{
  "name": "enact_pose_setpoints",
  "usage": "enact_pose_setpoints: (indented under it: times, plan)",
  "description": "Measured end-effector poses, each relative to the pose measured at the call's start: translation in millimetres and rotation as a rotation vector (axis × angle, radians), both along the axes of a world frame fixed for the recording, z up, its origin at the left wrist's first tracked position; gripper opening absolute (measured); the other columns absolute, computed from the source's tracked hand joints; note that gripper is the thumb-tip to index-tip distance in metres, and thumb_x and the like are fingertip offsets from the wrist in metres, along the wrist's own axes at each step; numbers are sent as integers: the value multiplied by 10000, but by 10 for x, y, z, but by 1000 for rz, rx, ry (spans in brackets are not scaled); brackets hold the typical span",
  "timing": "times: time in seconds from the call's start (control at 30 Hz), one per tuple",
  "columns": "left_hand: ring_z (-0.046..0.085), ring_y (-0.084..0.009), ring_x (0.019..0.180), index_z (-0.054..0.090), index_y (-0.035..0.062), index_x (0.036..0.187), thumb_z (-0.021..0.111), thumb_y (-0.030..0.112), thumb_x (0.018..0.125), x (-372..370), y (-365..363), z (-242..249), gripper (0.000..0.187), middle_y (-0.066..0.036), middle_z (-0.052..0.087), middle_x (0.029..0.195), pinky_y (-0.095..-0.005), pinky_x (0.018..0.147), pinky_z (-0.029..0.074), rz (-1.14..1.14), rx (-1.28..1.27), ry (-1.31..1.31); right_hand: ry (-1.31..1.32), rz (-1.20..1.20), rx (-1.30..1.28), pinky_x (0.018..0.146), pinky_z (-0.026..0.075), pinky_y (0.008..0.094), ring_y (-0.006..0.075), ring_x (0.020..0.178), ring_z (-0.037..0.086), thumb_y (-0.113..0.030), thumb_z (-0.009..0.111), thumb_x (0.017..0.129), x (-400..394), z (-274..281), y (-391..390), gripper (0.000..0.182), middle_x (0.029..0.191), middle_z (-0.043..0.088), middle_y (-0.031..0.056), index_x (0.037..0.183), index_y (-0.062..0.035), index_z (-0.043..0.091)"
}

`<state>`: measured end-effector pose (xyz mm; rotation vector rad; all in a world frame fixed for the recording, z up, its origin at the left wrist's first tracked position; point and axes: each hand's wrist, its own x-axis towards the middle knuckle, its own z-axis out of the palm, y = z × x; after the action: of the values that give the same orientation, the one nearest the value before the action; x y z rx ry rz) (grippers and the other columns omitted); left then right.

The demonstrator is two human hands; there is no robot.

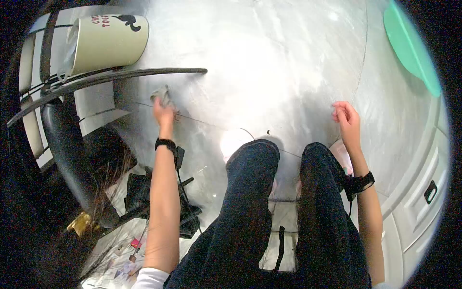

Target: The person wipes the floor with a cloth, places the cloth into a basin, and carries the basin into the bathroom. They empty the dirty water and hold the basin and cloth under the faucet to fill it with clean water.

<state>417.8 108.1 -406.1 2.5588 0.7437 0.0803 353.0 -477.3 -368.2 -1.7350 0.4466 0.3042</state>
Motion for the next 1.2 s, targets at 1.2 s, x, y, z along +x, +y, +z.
enact_pose_setpoints:
  times: [1.2]
  plan:
    - [467, -393, 1120, 410, 84, 1348, 549, -114, 639, -345, -2322, 512, 749, -216, 431, 1195, -411, 963, 405, -650, -183, 180, 39, -61, 113, 680, 480, 234, 85, 733, 565, -89, 493, 919, -14, 45, 105, 150, 810, 593, 10, 994, -28, 607]
